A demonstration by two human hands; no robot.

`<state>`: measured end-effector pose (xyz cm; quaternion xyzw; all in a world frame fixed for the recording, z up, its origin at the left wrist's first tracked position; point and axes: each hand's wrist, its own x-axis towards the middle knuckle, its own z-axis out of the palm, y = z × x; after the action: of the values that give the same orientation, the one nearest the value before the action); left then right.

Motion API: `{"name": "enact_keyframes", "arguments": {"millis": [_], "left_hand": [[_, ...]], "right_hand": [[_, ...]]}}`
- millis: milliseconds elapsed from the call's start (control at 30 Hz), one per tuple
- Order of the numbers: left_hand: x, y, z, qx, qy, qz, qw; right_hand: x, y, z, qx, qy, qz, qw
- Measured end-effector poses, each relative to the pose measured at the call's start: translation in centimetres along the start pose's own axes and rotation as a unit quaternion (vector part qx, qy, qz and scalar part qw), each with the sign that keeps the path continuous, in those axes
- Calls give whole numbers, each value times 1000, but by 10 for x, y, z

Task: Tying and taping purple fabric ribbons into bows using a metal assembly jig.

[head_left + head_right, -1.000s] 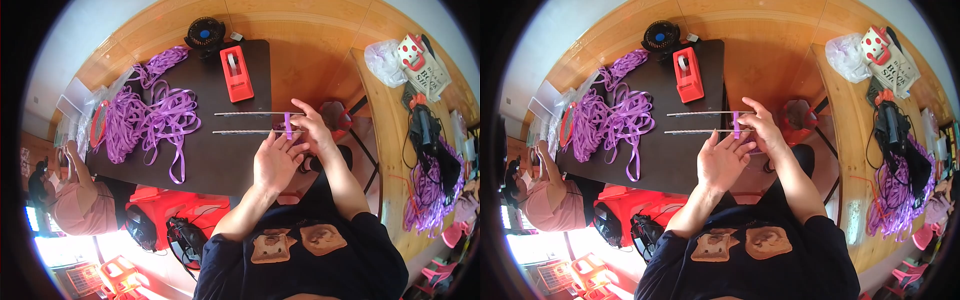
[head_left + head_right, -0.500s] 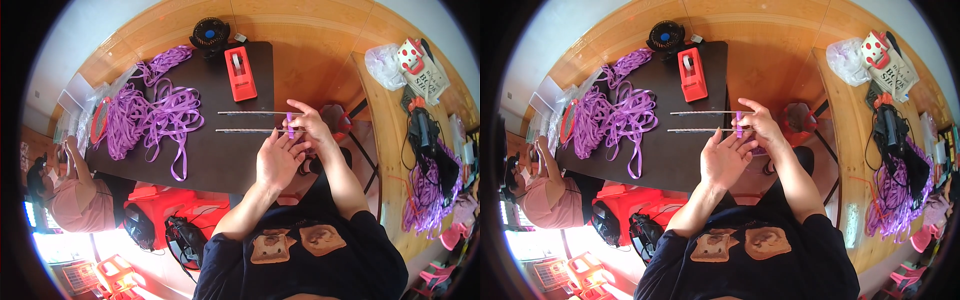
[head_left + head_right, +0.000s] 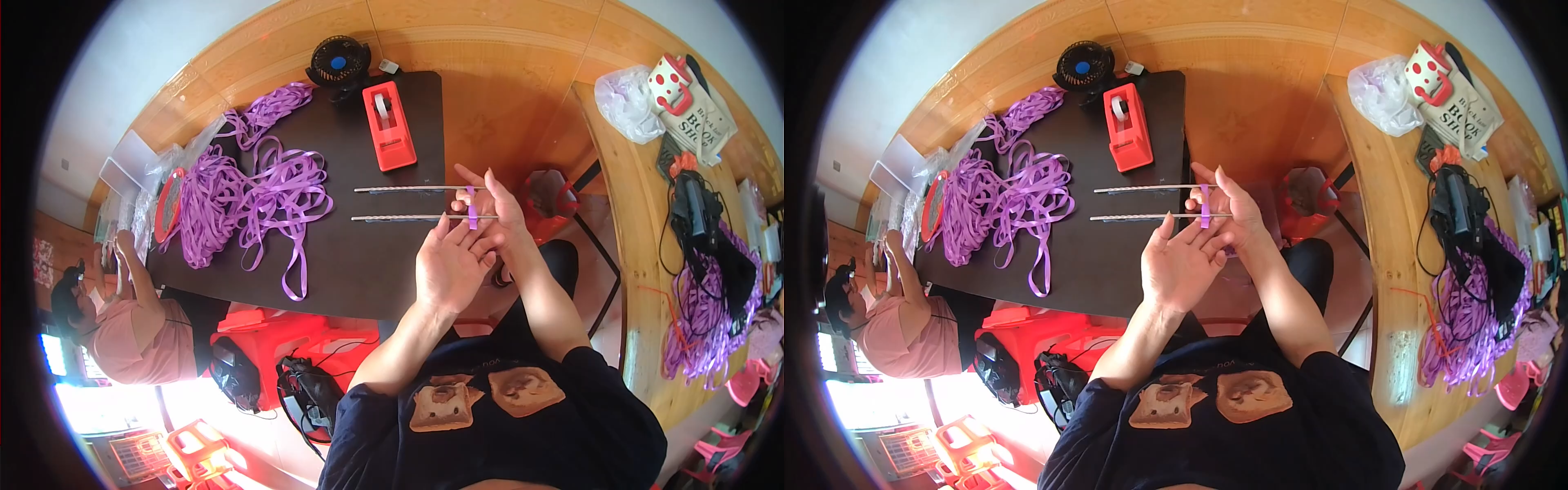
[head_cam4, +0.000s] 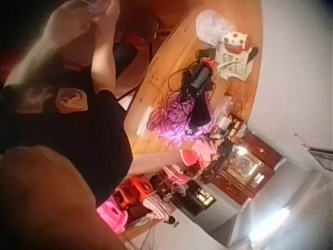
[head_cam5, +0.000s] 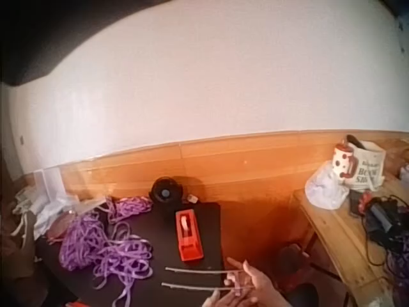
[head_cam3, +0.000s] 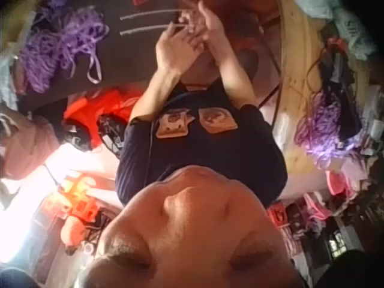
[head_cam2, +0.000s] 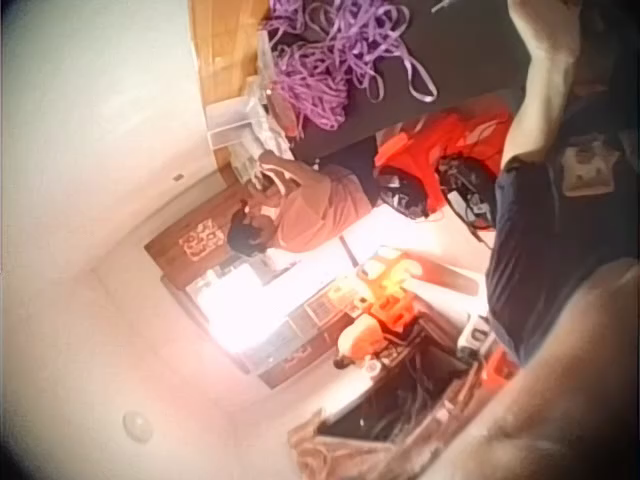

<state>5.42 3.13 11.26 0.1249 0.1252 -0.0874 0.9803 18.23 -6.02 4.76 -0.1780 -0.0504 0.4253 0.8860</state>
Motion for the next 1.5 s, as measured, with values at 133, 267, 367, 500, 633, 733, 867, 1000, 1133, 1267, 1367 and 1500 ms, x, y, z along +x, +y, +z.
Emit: {"name": "enact_keyframes", "arguments": {"millis": [133,267,367,500,633,733,867,1000,1133,1267,1367,1500], "left_hand": [[-1,0,0,2,6,5,1000],[-1,0,0,4,9,7,1000],[-1,0,2,6,3,6,1000],[-1,0,-1,7,2,4,1000],[0,1,-3,7,-2,1,1000],[-1,-1,-3,18,2,4,1000],[0,-7,-5,100,19,22,995],[-15,-15,0,180,42,2,983],[-46,-7,8,208,-77,-76,972],[-83,27,8,255,-116,-13,960],[-103,64,4,435,-34,212,875],[-109,116,-8,791,273,459,299]], "right_hand": [[-6,-2,0,-73,31,-23,997],[-12,-8,6,-176,74,-22,981],[-12,-11,-7,-198,55,-25,978],[-19,-10,-27,-160,21,-53,986],[-30,-14,-4,-89,-3,-81,993],[-29,-19,31,-276,82,-59,956],[-19,-10,35,-350,136,-71,924],[-14,-9,11,-267,116,-91,952],[-21,-15,5,-222,118,-122,960],[-41,-48,-16,-310,186,-160,919],[-36,-57,-19,-443,282,-120,843],[-24,-65,-75,-794,350,-218,447]]}}
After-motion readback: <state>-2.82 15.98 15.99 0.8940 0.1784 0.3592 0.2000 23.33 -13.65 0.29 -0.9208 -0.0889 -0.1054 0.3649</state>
